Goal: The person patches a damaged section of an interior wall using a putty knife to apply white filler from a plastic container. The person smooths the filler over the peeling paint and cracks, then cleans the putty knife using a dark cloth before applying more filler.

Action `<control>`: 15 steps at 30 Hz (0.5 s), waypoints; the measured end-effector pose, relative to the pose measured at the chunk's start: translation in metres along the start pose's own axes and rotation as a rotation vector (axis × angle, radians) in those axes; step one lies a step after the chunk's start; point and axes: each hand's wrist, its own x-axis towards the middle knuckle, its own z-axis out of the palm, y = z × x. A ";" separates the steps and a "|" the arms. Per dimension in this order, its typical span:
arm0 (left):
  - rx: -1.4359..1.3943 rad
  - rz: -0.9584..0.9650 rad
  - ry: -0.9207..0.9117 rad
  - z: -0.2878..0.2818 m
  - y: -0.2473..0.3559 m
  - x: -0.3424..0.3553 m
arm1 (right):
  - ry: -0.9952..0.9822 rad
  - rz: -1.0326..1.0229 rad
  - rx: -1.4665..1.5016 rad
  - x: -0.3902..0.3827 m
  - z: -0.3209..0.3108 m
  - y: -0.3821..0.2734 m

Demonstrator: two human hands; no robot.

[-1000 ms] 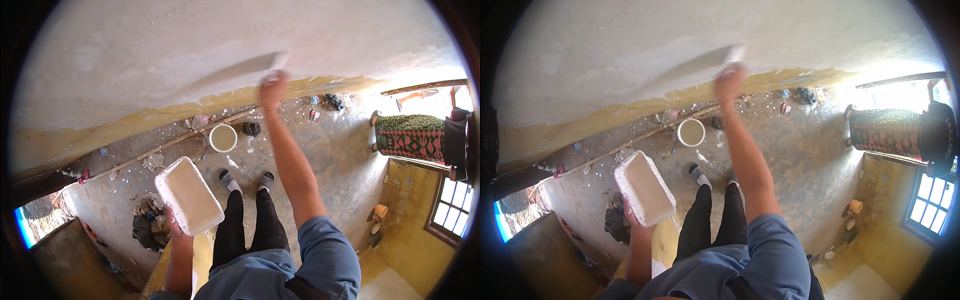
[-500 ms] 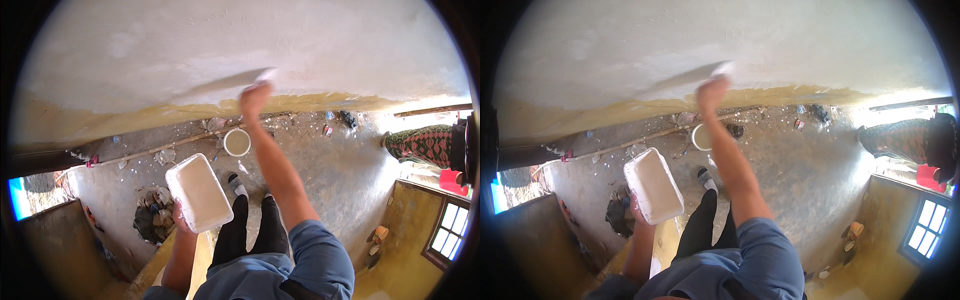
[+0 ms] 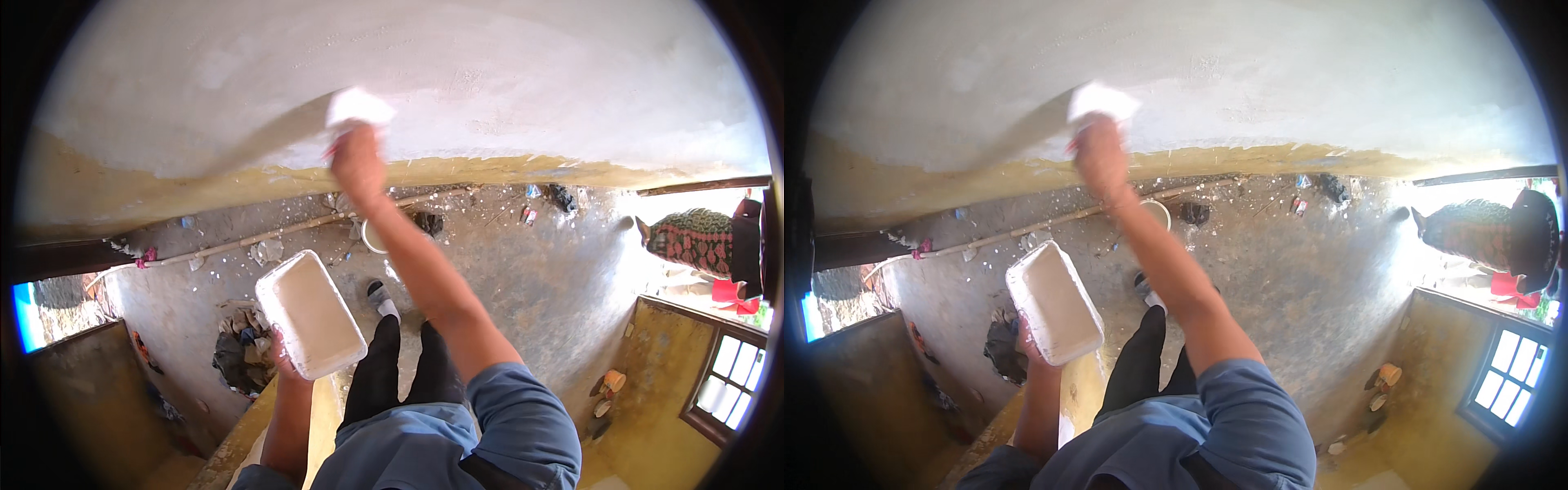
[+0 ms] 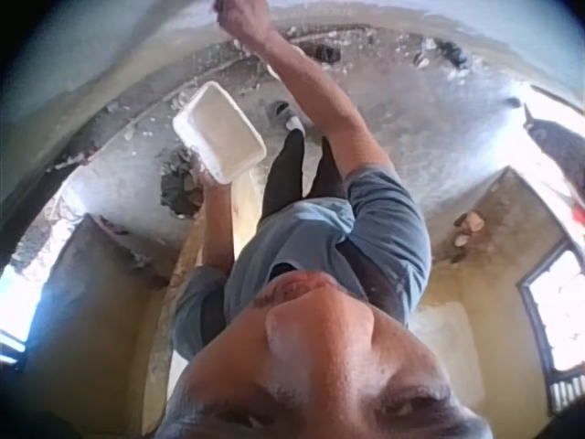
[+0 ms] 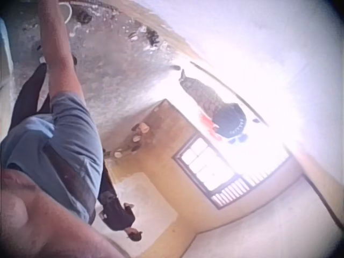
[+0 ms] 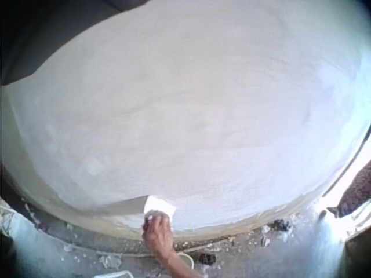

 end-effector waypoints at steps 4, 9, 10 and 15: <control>-0.007 0.050 0.024 -0.014 0.003 -0.004 | -0.129 0.162 0.215 -0.035 -0.019 -0.037; 0.016 0.033 -0.023 -0.004 0.001 -0.005 | 0.417 0.791 0.247 0.020 -0.052 0.000; 0.003 0.027 -0.021 0.001 0.002 -0.005 | 0.200 0.495 0.072 0.014 -0.024 0.005; -0.028 0.006 -0.058 0.019 0.007 -0.008 | -0.622 0.017 0.194 -0.079 0.015 -0.040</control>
